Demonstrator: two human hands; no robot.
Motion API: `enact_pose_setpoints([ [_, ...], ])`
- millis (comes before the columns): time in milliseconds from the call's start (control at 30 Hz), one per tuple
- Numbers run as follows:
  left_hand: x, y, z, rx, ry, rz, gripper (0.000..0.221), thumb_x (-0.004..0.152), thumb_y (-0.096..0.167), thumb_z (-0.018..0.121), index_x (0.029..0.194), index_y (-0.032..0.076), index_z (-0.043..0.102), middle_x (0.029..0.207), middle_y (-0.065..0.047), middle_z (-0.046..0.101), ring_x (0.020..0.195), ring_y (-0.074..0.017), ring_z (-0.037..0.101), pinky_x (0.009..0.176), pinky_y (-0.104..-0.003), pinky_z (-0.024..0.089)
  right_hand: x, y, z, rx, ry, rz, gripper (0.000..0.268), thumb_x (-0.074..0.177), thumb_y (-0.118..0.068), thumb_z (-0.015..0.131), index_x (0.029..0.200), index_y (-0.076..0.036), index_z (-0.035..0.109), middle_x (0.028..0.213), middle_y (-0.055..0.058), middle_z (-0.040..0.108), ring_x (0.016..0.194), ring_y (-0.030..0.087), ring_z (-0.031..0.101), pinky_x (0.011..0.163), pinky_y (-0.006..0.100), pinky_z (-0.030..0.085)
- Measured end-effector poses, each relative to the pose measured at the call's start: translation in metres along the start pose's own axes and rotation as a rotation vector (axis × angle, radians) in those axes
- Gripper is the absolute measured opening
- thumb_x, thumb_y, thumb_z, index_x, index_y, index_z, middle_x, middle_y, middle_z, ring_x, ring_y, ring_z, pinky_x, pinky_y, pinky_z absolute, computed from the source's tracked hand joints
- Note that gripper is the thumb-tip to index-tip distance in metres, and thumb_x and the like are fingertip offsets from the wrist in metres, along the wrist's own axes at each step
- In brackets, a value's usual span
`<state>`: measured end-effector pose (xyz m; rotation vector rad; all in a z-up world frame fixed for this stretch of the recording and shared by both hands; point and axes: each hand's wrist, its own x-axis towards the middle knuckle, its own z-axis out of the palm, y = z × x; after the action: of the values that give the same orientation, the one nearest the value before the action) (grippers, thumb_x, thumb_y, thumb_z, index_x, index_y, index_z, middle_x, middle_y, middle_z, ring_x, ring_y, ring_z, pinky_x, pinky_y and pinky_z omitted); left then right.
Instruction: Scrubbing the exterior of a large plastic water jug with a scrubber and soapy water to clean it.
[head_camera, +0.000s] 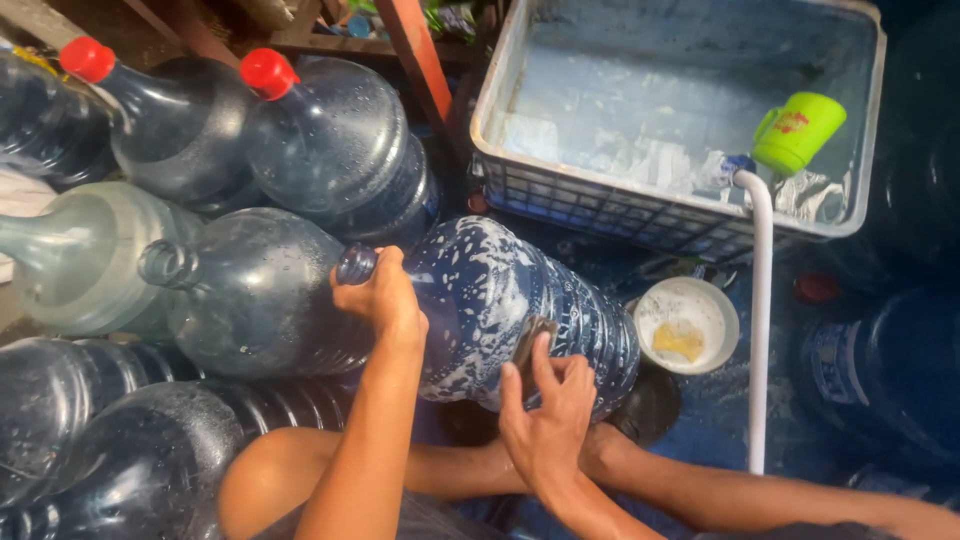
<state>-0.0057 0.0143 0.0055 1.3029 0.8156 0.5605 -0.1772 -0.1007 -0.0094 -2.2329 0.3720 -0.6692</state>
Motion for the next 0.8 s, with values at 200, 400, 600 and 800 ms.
enact_pose_setpoints([
  [200, 0.007, -0.007, -0.006, -0.067, 0.016, 0.005, 0.031, 0.073, -0.002, 0.067, 0.103, 0.001, 0.060, 0.087, -0.008, 0.068, 0.074, -0.0144, 0.063, 0.073, -0.025, 0.054, 0.000, 0.006, 0.002, -0.046, -0.084, 0.024, 0.051, 0.083, -0.024, 0.075, 0.130, -0.006, 0.067, 0.088, 0.008, 0.054, 0.079, 0.022, 0.054, 0.076, 0.036, 0.045],
  [400, -0.003, 0.005, -0.006, -0.018, -0.027, -0.011, 0.027, 0.075, -0.003, 0.066, 0.101, 0.002, 0.060, 0.086, -0.007, 0.067, 0.072, -0.0142, 0.062, 0.071, -0.024, 0.054, -0.006, 0.010, -0.002, -0.049, -0.086, 0.006, 0.057, 0.082, -0.023, 0.074, 0.135, -0.006, 0.063, 0.094, 0.010, 0.056, 0.080, 0.024, 0.056, 0.075, 0.037, 0.047],
  [600, -0.011, 0.007, -0.012, 0.052, -0.066, -0.033, 0.028, 0.072, 0.000, 0.066, 0.100, 0.003, 0.061, 0.083, -0.006, 0.068, 0.071, -0.0138, 0.063, 0.071, -0.024, 0.054, 0.025, 0.016, -0.014, -0.003, -0.168, 0.071, 0.049, 0.088, -0.020, 0.067, 0.134, -0.004, 0.064, 0.094, 0.013, 0.053, 0.074, 0.027, 0.054, 0.065, 0.038, 0.047],
  [800, -0.001, 0.006, -0.008, 0.031, -0.028, -0.033, 0.041, 0.072, -0.001, 0.067, 0.112, 0.002, 0.060, 0.088, -0.006, 0.068, 0.074, -0.0129, 0.064, 0.073, -0.023, 0.054, 0.013, 0.003, -0.015, 0.052, -0.160, 0.075, 0.050, 0.085, -0.018, 0.068, 0.131, -0.001, 0.066, 0.089, 0.011, 0.053, 0.076, 0.024, 0.055, 0.066, 0.034, 0.049],
])
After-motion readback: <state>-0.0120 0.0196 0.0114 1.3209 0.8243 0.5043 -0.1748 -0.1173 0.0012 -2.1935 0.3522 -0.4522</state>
